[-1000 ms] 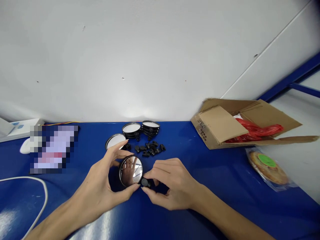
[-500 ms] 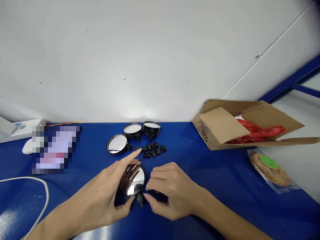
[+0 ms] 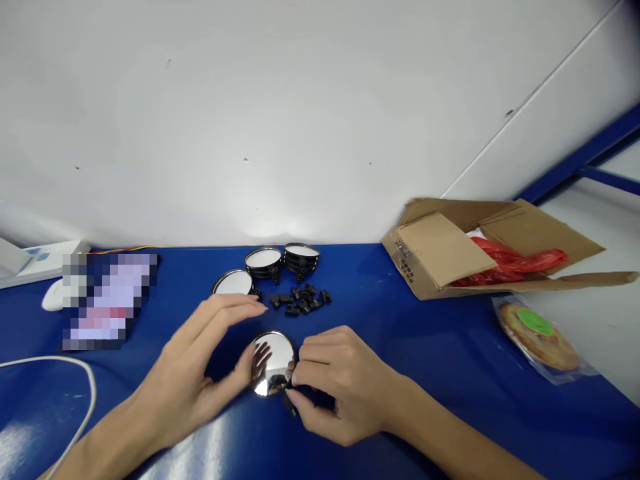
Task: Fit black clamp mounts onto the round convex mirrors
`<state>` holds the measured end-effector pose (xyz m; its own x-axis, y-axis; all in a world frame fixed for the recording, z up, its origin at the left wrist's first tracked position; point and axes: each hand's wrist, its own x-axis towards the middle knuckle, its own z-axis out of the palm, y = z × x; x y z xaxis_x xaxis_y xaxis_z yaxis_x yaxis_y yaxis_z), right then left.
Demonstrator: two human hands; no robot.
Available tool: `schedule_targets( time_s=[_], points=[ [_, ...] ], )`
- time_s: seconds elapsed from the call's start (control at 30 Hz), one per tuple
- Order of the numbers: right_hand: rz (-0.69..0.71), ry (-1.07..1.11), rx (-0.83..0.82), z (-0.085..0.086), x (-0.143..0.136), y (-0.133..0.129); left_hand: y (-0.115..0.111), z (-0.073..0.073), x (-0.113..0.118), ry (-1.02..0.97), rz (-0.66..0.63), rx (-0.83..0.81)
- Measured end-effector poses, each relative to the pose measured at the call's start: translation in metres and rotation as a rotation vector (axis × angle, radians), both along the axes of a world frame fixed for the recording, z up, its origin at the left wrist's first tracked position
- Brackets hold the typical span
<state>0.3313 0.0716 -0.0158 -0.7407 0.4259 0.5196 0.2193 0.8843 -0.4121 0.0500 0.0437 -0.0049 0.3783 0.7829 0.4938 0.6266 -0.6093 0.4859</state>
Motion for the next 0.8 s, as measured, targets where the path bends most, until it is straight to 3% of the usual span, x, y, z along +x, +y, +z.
schedule_targets(
  time_s=[0.1,0.2,0.5,0.8],
  points=[
    [-0.006,-0.003,0.006,0.000,0.000,0.001,0.010,-0.005,-0.003,0.035,0.183,0.119],
    [0.000,-0.008,0.002,-0.001,0.000,0.000,0.018,-0.011,-0.007,0.070,0.255,0.162],
    [0.037,0.020,-0.028,-0.002,-0.003,-0.004,0.025,-0.017,-0.015,0.251,0.229,0.327],
    [0.047,-0.006,-0.061,-0.002,-0.005,-0.008,0.025,-0.013,-0.013,0.407,0.219,0.433]
  ],
)
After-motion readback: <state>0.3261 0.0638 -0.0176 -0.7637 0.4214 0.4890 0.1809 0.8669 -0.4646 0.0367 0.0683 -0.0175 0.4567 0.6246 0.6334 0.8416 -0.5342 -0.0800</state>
